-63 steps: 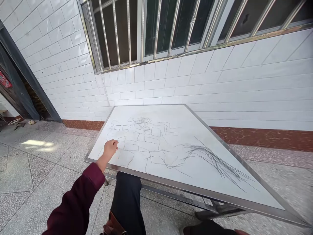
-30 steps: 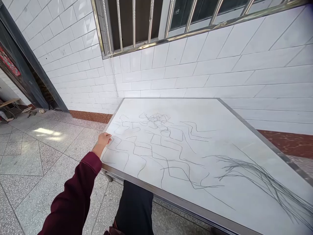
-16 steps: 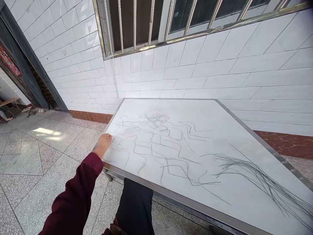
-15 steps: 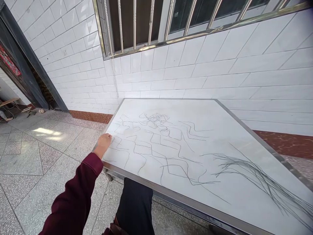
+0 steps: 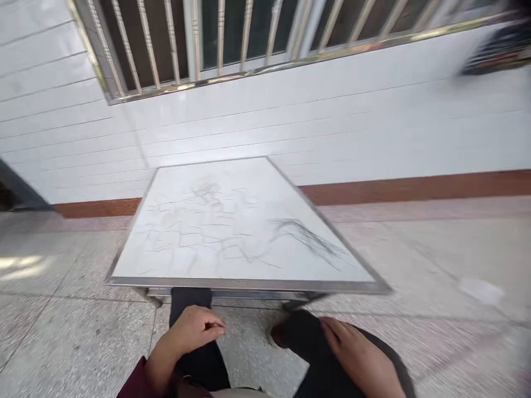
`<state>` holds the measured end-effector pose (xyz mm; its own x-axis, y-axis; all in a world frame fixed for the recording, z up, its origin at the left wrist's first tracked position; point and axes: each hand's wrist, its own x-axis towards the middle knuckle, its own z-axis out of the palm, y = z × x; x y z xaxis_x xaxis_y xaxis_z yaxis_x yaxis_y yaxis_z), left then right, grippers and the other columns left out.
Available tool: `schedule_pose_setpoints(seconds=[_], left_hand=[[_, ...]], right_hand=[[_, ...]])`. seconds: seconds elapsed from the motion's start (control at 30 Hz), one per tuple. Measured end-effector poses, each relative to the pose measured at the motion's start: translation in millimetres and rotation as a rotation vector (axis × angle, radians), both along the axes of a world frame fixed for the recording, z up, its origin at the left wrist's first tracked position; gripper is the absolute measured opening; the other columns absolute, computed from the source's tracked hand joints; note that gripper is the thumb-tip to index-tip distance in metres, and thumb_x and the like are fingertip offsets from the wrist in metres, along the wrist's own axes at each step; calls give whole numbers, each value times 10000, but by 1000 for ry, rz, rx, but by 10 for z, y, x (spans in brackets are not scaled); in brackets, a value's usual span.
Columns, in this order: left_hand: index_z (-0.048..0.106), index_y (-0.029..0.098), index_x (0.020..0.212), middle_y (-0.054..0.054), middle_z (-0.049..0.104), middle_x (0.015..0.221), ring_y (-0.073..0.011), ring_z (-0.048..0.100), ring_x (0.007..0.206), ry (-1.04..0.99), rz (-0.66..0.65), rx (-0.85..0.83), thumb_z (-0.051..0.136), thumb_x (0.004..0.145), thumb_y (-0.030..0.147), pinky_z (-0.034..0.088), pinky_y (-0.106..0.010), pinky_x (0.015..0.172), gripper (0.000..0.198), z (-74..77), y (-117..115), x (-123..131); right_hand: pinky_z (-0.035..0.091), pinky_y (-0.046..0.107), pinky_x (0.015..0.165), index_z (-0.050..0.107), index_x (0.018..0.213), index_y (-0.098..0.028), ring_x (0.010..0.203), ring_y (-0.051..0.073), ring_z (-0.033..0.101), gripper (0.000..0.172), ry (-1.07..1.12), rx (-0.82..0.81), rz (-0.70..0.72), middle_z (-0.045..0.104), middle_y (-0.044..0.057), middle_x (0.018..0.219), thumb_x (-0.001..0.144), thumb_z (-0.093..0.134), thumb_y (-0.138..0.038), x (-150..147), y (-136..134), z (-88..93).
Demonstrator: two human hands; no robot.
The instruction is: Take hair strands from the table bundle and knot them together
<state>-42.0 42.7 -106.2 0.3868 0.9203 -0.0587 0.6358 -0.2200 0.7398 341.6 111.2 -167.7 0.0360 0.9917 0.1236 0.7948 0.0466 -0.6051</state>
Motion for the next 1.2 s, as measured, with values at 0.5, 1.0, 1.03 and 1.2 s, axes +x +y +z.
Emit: schedule_pose_setpoints(seconds=[0.5,1.0,1.03,1.2], left_hand=[[675,374,1160,-16,743,955,-215,694,864,199,61,486,477,926,218,576,-372,851,344,-739,118,-82],[663,167,1075,-71,726,875,-162,687,773,264,2,758,467,940,134,564,-254,734,241,-813,143,-170],[662,167,1079,-72,726,883,-162,688,779,276,-2,756,464,942,133,563,-256,741,243,-812,151,-167],[653,175,1099,-66,726,891,-164,686,782,311,-18,754,457,950,138,560,-270,747,248,-817,198,-126]], right_hand=[[466,346,872,641,1061,-217,990,240,597,326,-72,316,10,692,79,1012,983,350,-341,-107,631,337],[351,382,801,653,931,-183,952,288,510,112,-384,213,-74,632,124,986,912,546,-213,-283,1780,519],[350,382,801,653,923,-180,952,289,513,115,-390,205,-70,632,124,980,916,543,-213,-281,1782,524],[356,373,789,655,881,-171,930,279,535,149,-407,188,-53,640,127,940,929,513,-177,-268,1765,532]])
